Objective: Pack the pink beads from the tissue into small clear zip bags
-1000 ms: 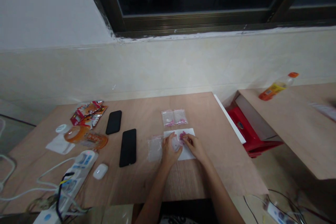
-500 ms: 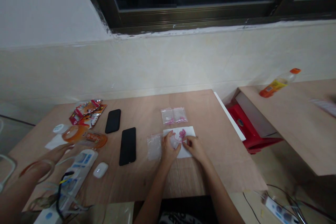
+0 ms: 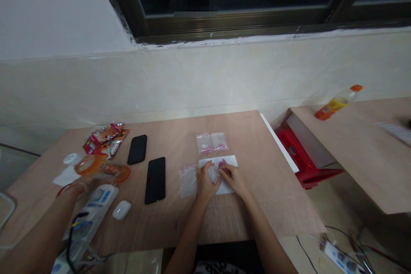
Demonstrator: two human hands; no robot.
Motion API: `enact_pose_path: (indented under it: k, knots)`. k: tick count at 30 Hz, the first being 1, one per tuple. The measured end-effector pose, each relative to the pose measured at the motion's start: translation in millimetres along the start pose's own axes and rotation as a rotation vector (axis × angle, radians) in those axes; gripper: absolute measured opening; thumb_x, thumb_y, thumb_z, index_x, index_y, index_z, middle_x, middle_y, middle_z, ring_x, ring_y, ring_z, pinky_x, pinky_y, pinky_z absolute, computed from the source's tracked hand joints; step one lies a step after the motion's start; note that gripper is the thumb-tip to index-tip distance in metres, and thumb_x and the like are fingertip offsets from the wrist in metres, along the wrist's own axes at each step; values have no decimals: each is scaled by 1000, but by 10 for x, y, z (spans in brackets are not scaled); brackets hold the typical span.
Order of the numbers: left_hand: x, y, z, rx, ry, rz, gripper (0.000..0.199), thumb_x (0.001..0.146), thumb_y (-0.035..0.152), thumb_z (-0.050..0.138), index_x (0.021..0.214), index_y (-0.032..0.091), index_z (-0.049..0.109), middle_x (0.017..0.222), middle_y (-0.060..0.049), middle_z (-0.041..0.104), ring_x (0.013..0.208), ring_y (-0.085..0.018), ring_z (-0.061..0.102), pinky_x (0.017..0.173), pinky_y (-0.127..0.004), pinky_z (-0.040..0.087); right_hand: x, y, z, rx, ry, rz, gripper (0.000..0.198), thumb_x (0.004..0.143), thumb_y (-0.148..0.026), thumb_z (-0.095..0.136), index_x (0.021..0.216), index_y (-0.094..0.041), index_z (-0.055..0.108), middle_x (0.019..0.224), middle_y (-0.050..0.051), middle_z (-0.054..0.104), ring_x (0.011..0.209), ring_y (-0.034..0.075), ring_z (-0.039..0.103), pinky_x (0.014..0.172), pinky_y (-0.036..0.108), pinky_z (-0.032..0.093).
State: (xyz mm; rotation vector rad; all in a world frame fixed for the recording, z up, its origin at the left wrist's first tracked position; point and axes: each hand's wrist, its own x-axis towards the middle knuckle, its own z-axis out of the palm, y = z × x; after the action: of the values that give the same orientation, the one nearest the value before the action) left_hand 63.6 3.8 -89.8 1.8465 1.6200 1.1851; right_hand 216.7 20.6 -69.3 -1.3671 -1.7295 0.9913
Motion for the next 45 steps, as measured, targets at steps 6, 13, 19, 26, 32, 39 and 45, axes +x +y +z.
enact_pose_path:
  k: [6, 13, 19, 26, 32, 39, 45]
  knots:
    - [-16, -26, 17, -60, 25, -24, 71, 66, 14, 71, 131, 22, 42, 114, -8, 64, 108, -25, 57, 99, -47, 43, -53, 84, -21, -22, 66, 30, 29, 89, -35, 49, 96, -15, 69, 70, 3, 64, 58, 15, 54, 57, 24, 40]
    - [-26, -57, 30, -123, 62, -62, 67, 70, 17, 69, 131, 24, 43, 115, -8, 62, 108, -24, 57, 97, -44, 44, -95, 135, -1, -205, -30, 38, 23, 82, -27, 57, 99, -18, 70, 67, 1, 63, 61, 15, 55, 63, 25, 40]
    - [-20, -55, 36, -120, 67, -49, 66, 69, 16, 69, 129, 22, 43, 112, -8, 63, 107, -24, 58, 97, -45, 45, -72, 78, 10, -285, -22, 54, 22, 83, -26, 55, 96, -18, 71, 68, 2, 65, 65, 16, 57, 65, 26, 39]
    - [-16, -56, 28, -108, 40, -36, 66, 69, 17, 69, 129, 22, 42, 114, -8, 63, 108, -24, 57, 99, -47, 44, -65, 109, 0, -148, 28, 50, 26, 87, -35, 53, 94, -18, 71, 59, -1, 57, 54, 13, 51, 55, 23, 35]
    - [-8, -14, -2, -50, 8, -32, 66, 67, 16, 70, 128, 22, 44, 114, -8, 64, 107, -26, 58, 99, -49, 44, -20, 49, 30, -10, 103, 59, 30, 88, -41, 53, 90, -16, 70, 55, -2, 53, 51, 13, 47, 52, 23, 34]
    - [-4, -2, -9, -33, -8, -26, 66, 68, 15, 70, 128, 22, 44, 115, -7, 64, 109, -25, 57, 100, -48, 43, -6, 42, 7, 3, 54, 17, 35, 90, -44, 49, 94, -16, 71, 67, 2, 63, 59, 15, 54, 57, 25, 39]
    - [-1, 9, -14, -37, -15, -57, 65, 66, 17, 70, 127, 22, 46, 114, -7, 64, 108, -26, 58, 99, -50, 43, -45, 102, -126, -263, 114, 99, 30, 85, -40, 54, 95, -18, 72, 59, 1, 60, 57, 16, 54, 60, 27, 39]
